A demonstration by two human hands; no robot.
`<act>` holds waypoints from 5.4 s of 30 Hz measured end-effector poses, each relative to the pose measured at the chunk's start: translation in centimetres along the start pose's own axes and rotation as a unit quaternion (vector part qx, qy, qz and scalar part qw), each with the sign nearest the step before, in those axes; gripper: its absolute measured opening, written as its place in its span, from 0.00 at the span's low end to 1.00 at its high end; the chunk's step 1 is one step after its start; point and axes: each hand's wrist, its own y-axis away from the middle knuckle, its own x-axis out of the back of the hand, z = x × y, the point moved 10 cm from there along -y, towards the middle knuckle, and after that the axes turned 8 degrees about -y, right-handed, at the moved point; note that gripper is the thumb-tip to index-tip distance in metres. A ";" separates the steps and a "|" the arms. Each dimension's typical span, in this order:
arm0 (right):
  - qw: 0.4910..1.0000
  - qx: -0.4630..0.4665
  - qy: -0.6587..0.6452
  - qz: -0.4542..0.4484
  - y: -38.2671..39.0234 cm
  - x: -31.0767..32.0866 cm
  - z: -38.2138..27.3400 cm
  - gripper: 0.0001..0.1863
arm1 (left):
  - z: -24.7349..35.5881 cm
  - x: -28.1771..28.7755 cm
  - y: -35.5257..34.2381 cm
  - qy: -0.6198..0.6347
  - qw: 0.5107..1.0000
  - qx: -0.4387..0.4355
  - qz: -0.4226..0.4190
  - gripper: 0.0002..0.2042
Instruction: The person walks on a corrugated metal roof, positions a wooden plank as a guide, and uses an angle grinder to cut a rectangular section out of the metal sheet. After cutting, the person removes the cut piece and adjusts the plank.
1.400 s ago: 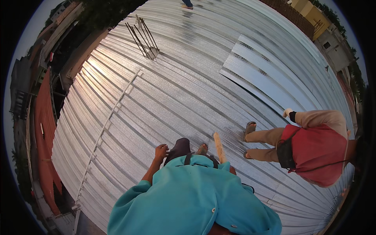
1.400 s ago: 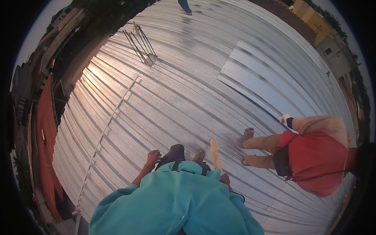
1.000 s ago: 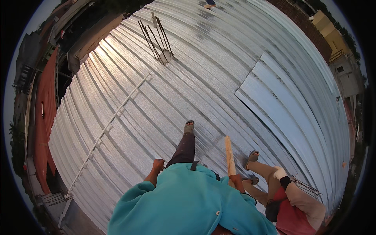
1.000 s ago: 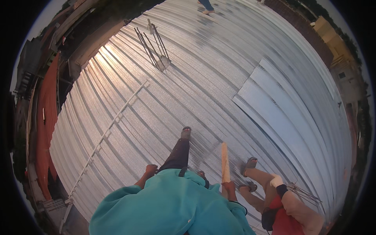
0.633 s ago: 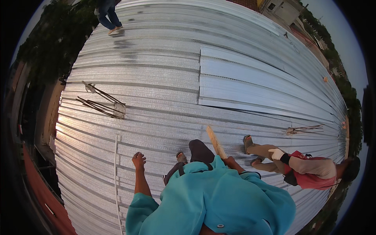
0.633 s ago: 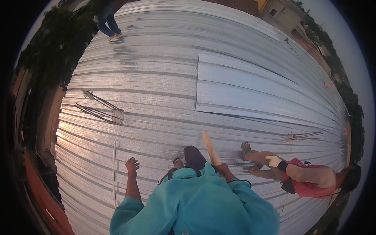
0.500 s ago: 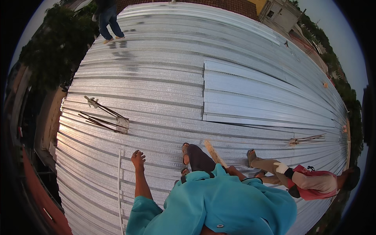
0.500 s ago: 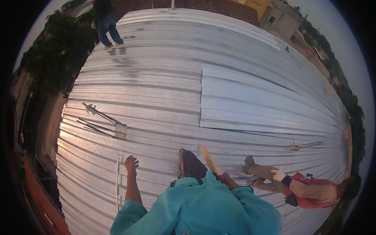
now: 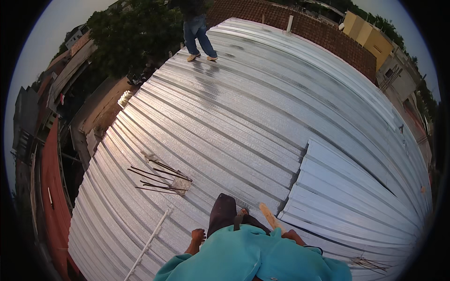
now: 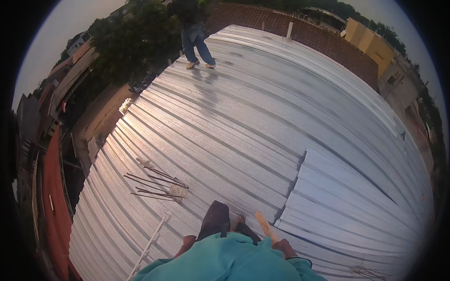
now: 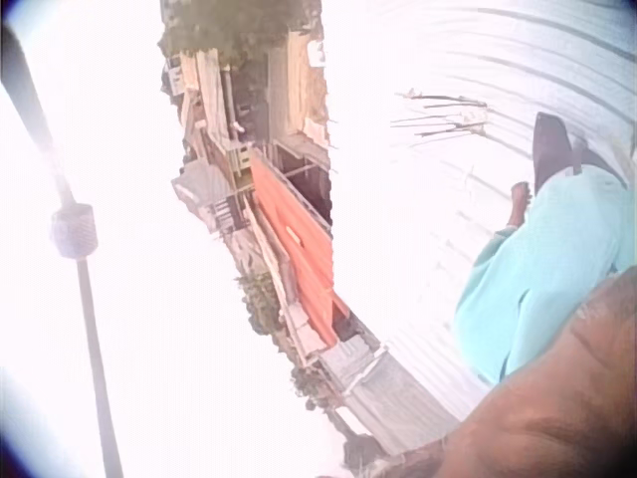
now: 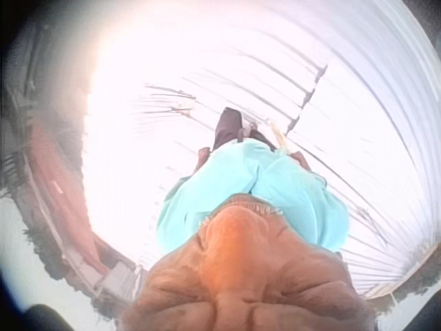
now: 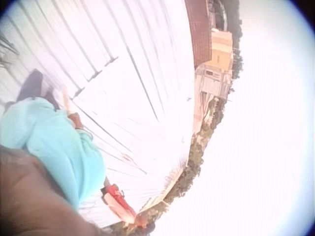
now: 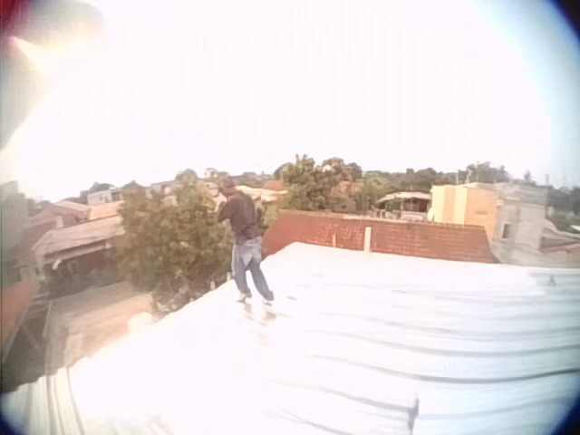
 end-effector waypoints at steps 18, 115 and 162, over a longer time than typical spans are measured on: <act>0.952 -0.092 -0.195 0.217 -11.2 14.0 -37.7 0.31 | 75.4 24.3 -30.9 0.095 0.968 -0.205 0.105 0.21; 0.821 -0.340 -0.415 0.195 -94.5 208.6 31.0 0.35 | 247.7 -201.1 -4.2 -0.455 0.781 -0.331 -0.271 0.14; 0.956 -0.092 -0.147 0.235 -128.3 321.1 112.8 0.33 | 252.7 -301.5 30.1 -0.367 0.877 -0.258 -0.173 0.14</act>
